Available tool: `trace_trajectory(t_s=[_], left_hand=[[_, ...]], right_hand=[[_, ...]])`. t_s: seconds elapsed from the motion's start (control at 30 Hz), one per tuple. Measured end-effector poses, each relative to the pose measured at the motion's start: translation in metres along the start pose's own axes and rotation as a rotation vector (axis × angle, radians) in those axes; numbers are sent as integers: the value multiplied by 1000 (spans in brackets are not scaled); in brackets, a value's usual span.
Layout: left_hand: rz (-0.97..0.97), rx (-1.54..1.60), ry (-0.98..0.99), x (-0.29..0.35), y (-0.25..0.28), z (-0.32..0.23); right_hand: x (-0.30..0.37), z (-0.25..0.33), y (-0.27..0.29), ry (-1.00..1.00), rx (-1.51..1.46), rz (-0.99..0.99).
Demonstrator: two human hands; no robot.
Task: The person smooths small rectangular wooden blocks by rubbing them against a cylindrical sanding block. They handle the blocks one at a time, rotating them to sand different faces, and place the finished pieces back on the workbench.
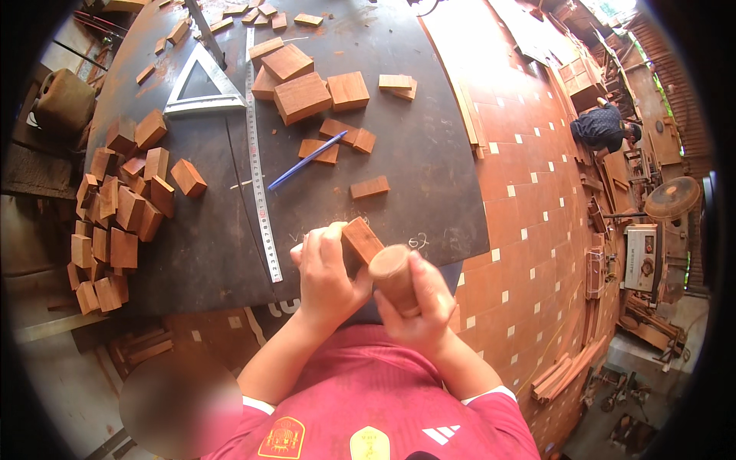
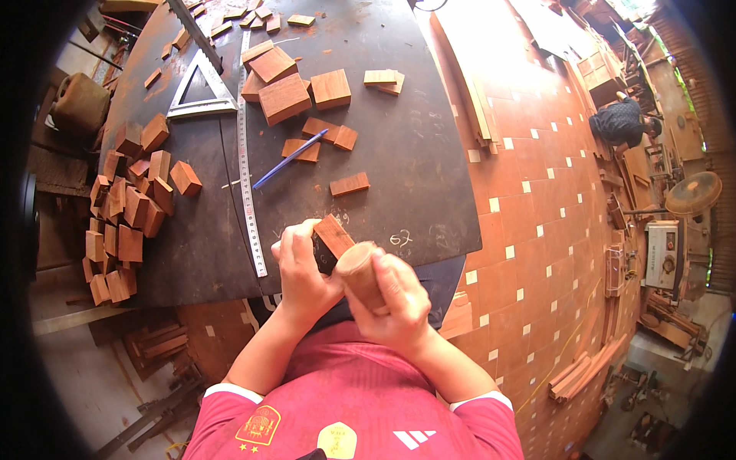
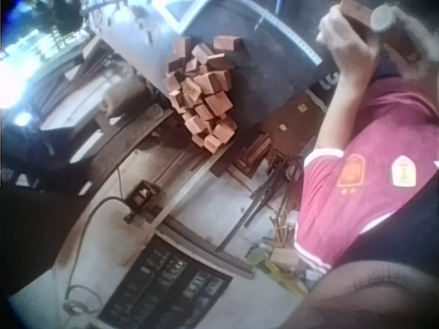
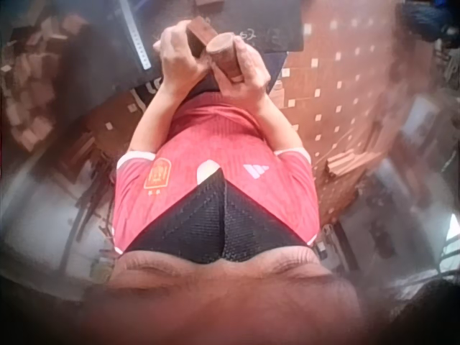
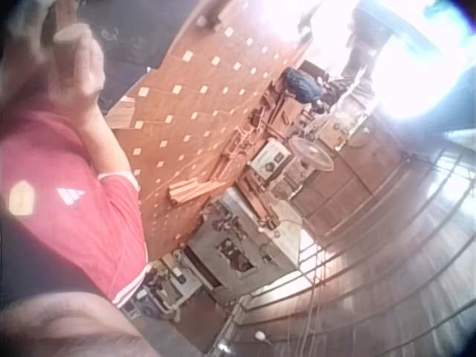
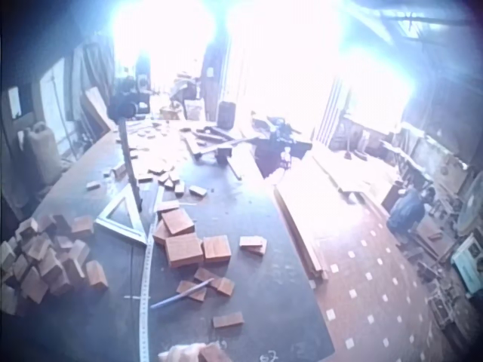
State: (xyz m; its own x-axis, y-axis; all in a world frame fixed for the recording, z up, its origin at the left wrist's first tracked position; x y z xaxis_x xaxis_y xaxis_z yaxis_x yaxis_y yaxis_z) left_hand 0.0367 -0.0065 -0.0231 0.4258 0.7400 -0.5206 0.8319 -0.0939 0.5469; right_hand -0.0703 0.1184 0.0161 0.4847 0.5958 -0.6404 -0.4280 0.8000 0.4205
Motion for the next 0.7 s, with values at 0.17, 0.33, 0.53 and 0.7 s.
trace_trajectory(t_s=[0.17, 0.33, 0.53, 0.7], left_hand=[[-9, 35, 3, 3, 0, 1], [3, 18, 12, 3, -1, -1], [13, 8, 11, 7, 0, 2], [10, 2, 3, 3, 0, 0]], right_hand=[[3, 2, -2, 12, 15, -15], [10, 1, -1, -20, 15, -21], [7, -9, -2, -147, 34, -59], [31, -1, 1, -54, 28, -39]])
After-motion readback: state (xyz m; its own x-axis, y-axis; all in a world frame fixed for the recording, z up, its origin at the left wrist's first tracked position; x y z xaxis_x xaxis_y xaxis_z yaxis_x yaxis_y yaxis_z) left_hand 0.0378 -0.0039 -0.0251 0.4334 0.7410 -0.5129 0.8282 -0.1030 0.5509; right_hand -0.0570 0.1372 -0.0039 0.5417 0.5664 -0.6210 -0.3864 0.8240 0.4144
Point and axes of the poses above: each hand's wrist, its own x-axis away from the middle knuckle, its own y-axis out of the back of the hand, z = x × y, the point moved 2 cm from there along -x, towards the middle knuckle, and after that the axes turned 10 degrees about -z, right-handed, at the moved point
